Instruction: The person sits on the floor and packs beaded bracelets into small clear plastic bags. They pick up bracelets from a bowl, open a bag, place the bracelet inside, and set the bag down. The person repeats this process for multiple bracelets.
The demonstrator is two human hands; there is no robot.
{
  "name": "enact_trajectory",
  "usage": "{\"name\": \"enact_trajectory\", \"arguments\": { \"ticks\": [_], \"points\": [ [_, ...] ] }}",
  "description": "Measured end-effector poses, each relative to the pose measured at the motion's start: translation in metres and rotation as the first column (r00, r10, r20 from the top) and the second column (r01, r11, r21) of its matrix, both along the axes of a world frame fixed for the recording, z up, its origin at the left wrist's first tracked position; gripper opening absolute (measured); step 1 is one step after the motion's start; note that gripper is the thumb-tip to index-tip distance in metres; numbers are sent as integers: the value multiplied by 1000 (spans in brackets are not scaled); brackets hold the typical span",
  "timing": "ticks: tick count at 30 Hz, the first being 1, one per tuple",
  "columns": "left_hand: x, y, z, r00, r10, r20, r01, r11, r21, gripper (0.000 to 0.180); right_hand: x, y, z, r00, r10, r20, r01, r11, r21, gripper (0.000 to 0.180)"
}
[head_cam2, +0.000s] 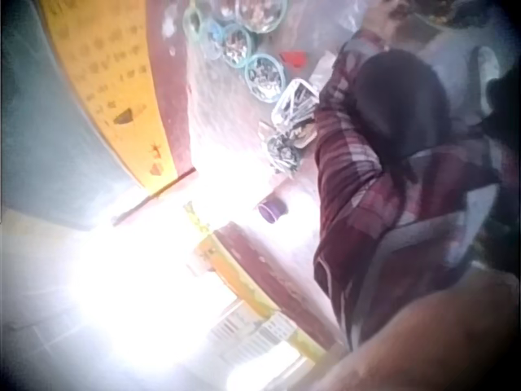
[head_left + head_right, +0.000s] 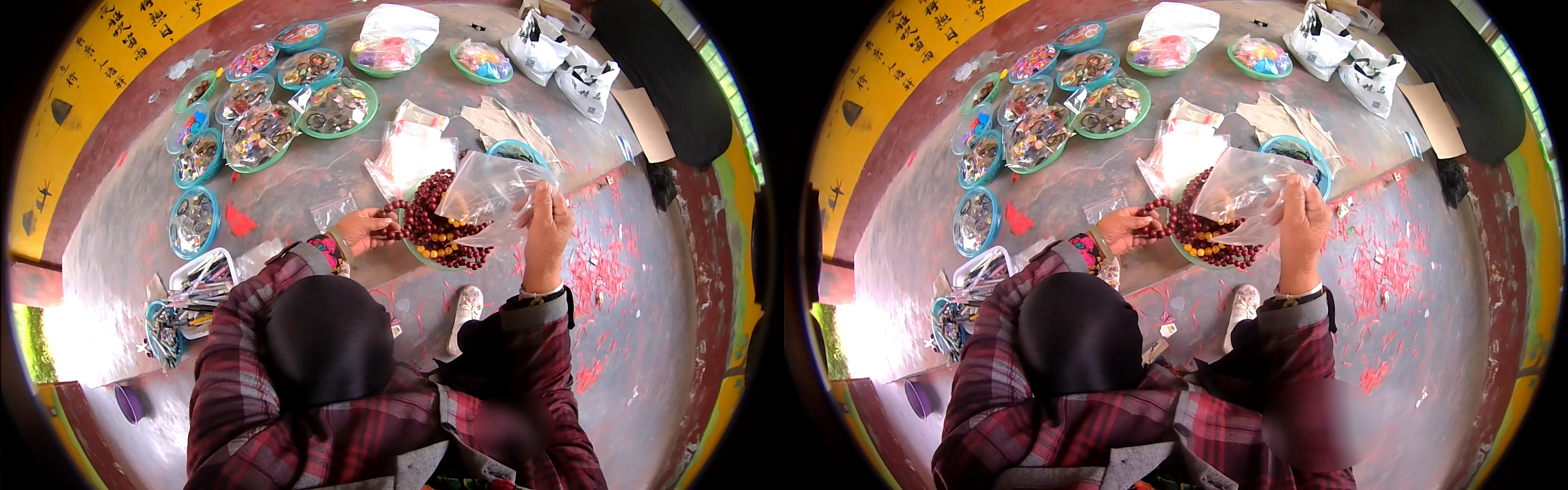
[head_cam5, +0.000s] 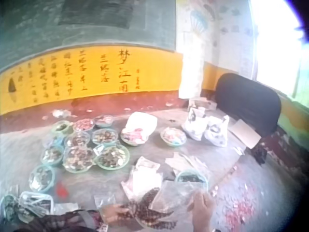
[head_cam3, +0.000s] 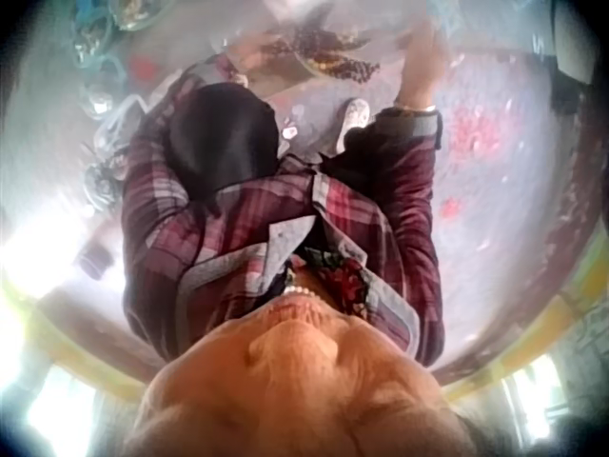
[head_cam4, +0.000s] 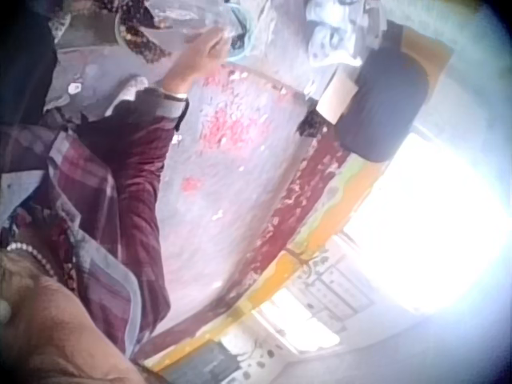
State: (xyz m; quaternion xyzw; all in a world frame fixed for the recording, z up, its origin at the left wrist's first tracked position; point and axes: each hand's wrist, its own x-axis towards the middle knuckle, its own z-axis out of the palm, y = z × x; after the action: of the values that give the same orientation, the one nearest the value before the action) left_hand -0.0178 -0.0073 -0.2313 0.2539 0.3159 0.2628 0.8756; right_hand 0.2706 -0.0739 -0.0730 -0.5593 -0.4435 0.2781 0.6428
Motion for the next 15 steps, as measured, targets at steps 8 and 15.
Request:
{"name": "enact_trajectory", "arguments": {
  "ticks": [8, 15],
  "points": [
    [5, 13, 39, 948, -197, -251, 253, 943, 215, 25, 34, 4, -4, 985, -168, -38, 170, 984, 44, 27],
    [40, 46, 91, 735, -179, -654, 566, 694, 445, 18, 61, 3, -2, 964, -267, 10, 265, 961, 83, 28]
  ]
}}
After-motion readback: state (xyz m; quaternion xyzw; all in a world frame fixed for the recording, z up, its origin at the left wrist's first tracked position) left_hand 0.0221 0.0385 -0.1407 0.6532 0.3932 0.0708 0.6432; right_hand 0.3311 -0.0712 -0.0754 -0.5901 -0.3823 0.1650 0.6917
